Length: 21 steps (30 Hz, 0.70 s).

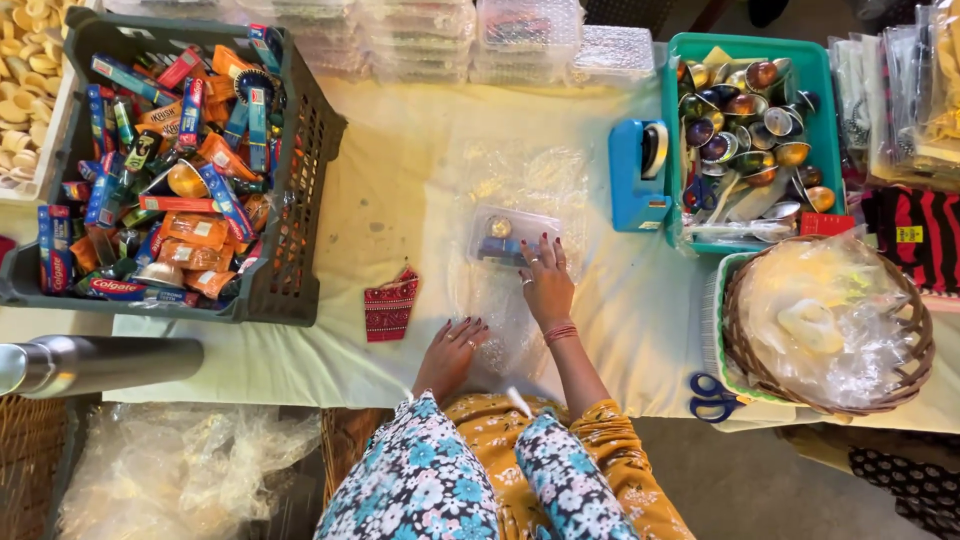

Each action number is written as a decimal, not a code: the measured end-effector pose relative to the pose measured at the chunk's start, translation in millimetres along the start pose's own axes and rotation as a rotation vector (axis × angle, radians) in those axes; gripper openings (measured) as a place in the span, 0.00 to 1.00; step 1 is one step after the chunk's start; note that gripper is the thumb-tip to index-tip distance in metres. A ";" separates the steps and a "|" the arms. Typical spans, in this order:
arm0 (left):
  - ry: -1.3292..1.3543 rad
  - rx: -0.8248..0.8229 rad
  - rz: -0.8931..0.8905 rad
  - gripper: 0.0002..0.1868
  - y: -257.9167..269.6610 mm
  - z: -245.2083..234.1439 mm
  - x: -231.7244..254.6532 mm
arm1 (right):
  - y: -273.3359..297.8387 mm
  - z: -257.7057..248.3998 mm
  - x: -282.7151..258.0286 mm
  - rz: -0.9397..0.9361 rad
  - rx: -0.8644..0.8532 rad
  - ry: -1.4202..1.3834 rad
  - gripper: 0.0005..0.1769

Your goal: The person unwraps a small red packet and places it on the table. They then pick up a toothpaste tube and a spoon, placing them into a clear plastic container. Finally, they wrap the container in bubble wrap.

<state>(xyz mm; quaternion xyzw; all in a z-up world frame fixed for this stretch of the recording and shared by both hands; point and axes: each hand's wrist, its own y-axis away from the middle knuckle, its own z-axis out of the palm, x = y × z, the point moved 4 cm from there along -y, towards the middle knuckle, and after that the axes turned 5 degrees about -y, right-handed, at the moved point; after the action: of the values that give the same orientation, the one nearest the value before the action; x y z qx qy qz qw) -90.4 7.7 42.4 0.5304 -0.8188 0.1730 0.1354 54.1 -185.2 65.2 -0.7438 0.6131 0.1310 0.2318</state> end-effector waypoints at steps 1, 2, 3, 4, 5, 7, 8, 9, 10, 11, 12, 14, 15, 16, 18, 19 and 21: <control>0.015 -0.030 -0.020 0.29 -1.4 -9.6 3.3 | 1.1 -0.4 0.4 0.000 -0.001 0.000 0.31; 0.029 -0.056 -0.041 0.29 -4.1 -18.9 6.7 | 0.7 -1.3 1.1 -0.003 -0.001 0.001 0.30; 0.031 -0.054 -0.045 0.29 -2.5 -16.4 5.0 | 0.0 -3.4 3.0 -0.007 -0.004 0.003 0.30; 0.120 0.032 -0.089 0.30 -0.3 -17.5 1.1 | 0.0 -5.2 4.1 -0.016 -0.006 -0.020 0.31; 0.208 0.120 -0.132 0.33 2.2 -18.3 -2.8 | -0.1 -7.1 5.5 -0.024 -0.007 -0.043 0.31; 0.326 0.240 -0.328 0.33 3.1 9.9 -24.9 | 2.3 -14.7 5.7 -0.025 -0.013 -0.083 0.31; 0.441 0.364 -0.519 0.34 4.9 22.7 -41.2 | 1.4 -18.5 5.1 -0.027 -0.012 -0.123 0.31; 0.439 0.364 -0.518 0.34 -1.4 21.7 -42.7 | 1.6 -19.1 5.9 -0.027 -0.011 -0.125 0.31; 0.601 0.385 -0.724 0.36 -2.8 25.3 -50.4 | 2.0 -19.5 7.3 -0.020 -0.016 -0.156 0.31; 0.763 0.401 -0.930 0.38 -3.2 30.3 -56.2 | 2.6 -20.0 8.7 -0.012 -0.020 -0.187 0.31; 0.763 0.400 -0.929 0.38 -3.1 33.7 -57.1 | 2.3 -20.7 8.6 -0.011 -0.019 -0.187 0.31; 0.995 0.233 -0.985 0.46 -2.1 50.2 -57.1 | 2.3 -21.3 8.2 -0.002 -0.019 -0.208 0.31; 0.994 0.235 -0.986 0.46 2.7 64.6 -59.2 | 3.7 -22.5 9.6 -0.003 -0.019 -0.209 0.31; 1.015 0.173 -0.967 0.44 7.3 78.7 -62.4 | 4.2 -21.9 8.5 -0.005 -0.019 -0.215 0.31; 1.027 0.116 -0.943 0.41 17.6 106.8 -75.0 | 0.8 -22.2 8.9 -0.010 -0.011 -0.228 0.31; 1.105 0.102 -0.938 0.36 22.7 122.8 -83.9 | -3.1 -22.2 10.4 -0.015 -0.012 -0.233 0.31; 1.181 0.077 -0.938 0.31 33.1 139.4 -87.4 | -1.6 -21.9 14.7 -0.010 -0.018 -0.239 0.31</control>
<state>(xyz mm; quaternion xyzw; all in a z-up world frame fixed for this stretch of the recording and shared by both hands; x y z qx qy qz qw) -91.0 32.4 -123.6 0.6467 -0.2918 0.3815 0.5925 56.9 -208.5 77.3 -0.7280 0.5763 0.2230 0.2969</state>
